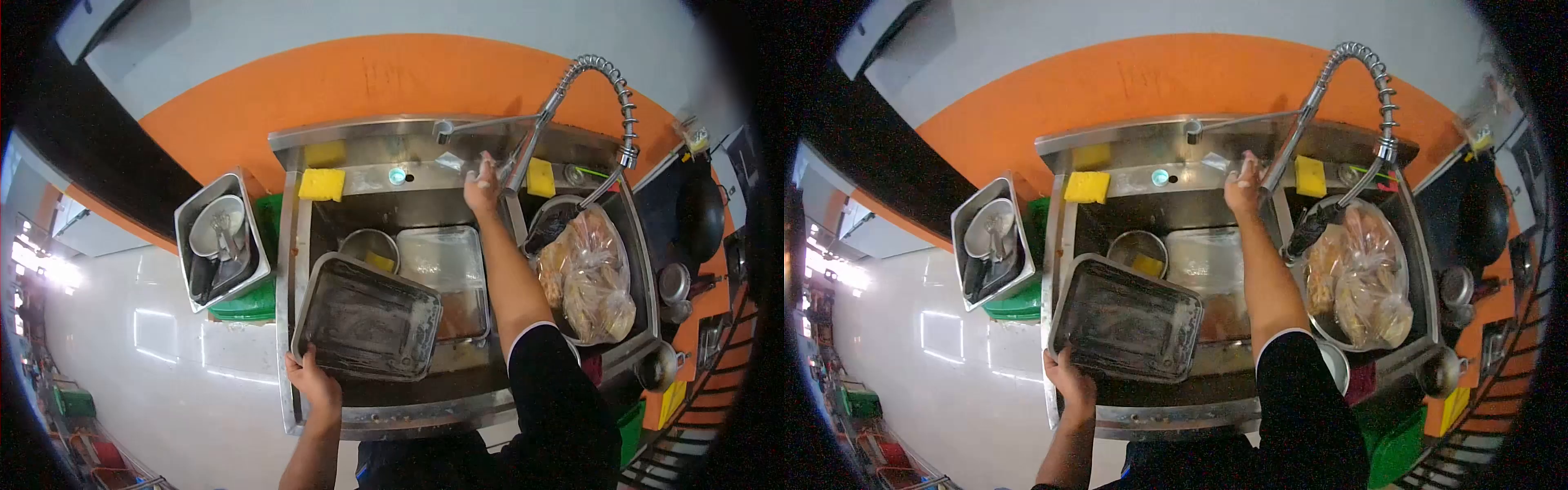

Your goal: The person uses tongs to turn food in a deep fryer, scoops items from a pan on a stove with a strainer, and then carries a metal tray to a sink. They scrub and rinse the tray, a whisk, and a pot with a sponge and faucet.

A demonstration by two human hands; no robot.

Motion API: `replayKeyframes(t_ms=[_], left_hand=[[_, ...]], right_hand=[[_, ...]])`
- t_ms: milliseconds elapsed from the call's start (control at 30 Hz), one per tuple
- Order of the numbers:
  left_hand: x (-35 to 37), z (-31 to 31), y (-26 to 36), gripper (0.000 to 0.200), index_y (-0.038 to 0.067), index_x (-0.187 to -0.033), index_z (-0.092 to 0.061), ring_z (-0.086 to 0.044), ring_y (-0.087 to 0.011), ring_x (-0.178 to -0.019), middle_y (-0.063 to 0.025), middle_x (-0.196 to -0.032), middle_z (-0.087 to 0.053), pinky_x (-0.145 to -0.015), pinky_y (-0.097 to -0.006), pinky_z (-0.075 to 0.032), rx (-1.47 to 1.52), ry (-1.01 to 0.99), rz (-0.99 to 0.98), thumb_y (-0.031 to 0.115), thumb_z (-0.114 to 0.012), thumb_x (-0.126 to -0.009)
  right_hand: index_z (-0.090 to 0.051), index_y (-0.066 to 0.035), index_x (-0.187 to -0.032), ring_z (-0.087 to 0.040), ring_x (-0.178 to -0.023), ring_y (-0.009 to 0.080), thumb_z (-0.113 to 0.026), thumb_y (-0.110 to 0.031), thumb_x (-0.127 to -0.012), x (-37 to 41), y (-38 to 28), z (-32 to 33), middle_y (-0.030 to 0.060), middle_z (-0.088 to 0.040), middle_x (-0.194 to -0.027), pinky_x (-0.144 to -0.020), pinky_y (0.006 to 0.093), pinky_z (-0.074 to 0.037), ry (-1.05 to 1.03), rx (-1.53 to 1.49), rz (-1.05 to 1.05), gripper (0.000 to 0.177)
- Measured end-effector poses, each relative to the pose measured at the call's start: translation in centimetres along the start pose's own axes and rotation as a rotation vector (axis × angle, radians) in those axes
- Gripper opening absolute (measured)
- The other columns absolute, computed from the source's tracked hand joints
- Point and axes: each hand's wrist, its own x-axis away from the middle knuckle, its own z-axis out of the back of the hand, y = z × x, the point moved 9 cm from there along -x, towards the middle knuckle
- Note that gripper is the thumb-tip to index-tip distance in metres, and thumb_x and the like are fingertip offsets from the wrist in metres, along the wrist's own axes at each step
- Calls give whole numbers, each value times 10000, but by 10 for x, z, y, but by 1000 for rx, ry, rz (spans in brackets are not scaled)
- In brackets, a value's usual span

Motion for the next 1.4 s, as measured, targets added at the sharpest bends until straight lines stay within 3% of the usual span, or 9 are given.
replayKeyframes(t_ms=[133,167,267,400,833,933,1033,1133,1400], left_hand=[[-10,-10,-6,146,75,-815,-504,-513,-115,-772,-20,-842,-569,-766,-281,-415,32,-23,50,-47,-583,-800],[-12,-13,-9,156,79,-798,-493,-509,-113,-760,-16,-833,-564,-762,-281,-417,47,-22,64,-50,-582,-801],[-21,-8,-22,140,47,-957,-548,-561,-181,-891,-73,-960,-603,-834,-327,-441,-37,-94,45,7,-561,-824],[-18,-10,-20,220,98,-737,-432,-497,-107,-749,-14,-811,-550,-770,-279,-420,-28,-44,36,-37,-587,-814],[1,-9,-21,136,42,-937,-535,-550,-151,-885,-57,-949,-594,-838,-294,-428,-44,-88,82,-25,-561,-822],[3,-6,-26,146,38,-952,-526,-548,-152,-890,-60,-961,-588,-833,-291,-427,-37,-99,100,-28,-551,-824],[5,-7,-25,132,37,-922,-521,-545,-149,-876,-57,-938,-585,-822,-291,-428,-41,-104,83,-36,-555,-817],[5,-3,-27,128,46,-861,-510,-538,-140,-839,-47,-893,-581,-806,-290,-427,-61,-81,71,-50,-569,-801],[2,11,-19,168,81,-749,-497,-531,-108,-771,-39,-832,-603,-758,-267,-417,-39,-29,72,-51,-589,-799]], right_hand=[[-343,-18,-1389,-296,-1342,356,-518,-148,-861,18,8,8,210,-330,-1439,-1091,412,-259,11,-12,-1,570],[-470,-15,-1282,-502,-1181,337,-542,-197,-871,22,7,21,209,-528,-1249,-968,408,-409,181,-20,88,455],[-577,-38,-1117,-633,-836,269,-544,-246,-882,39,76,-3,158,-640,-1040,-719,316,-518,188,-991,-594,316],[-633,-112,-909,-587,-605,174,-524,-315,-900,39,84,-34,51,-609,-735,-461,265,-456,-221,-2149,-694,231],[-571,-71,-1016,-643,-711,236,-573,-318,-877,140,132,-56,97,-658,-884,-511,282,-513,72,-1877,-886,284],[-624,-67,-919,-648,-853,286,-543,-216,-874,209,180,-57,130,-667,-880,-630,367,-537,487,-1652,-1255,176],[-563,-60,-1048,-647,-718,266,-504,-264,-887,217,152,-22,130,-656,-942,-487,286,-511,624,-1943,-1155,267],[-589,-62,-1035,-657,-805,273,-473,-294,-887,203,157,-24,127,-664,-995,-566,314,-521,258,-2138,-831,299],[-611,-83,-1086,-600,-1011,292,-540,-413,-845,162,109,15,87,-655,-1094,-809,441,-464,179,-2301,-525,415]])
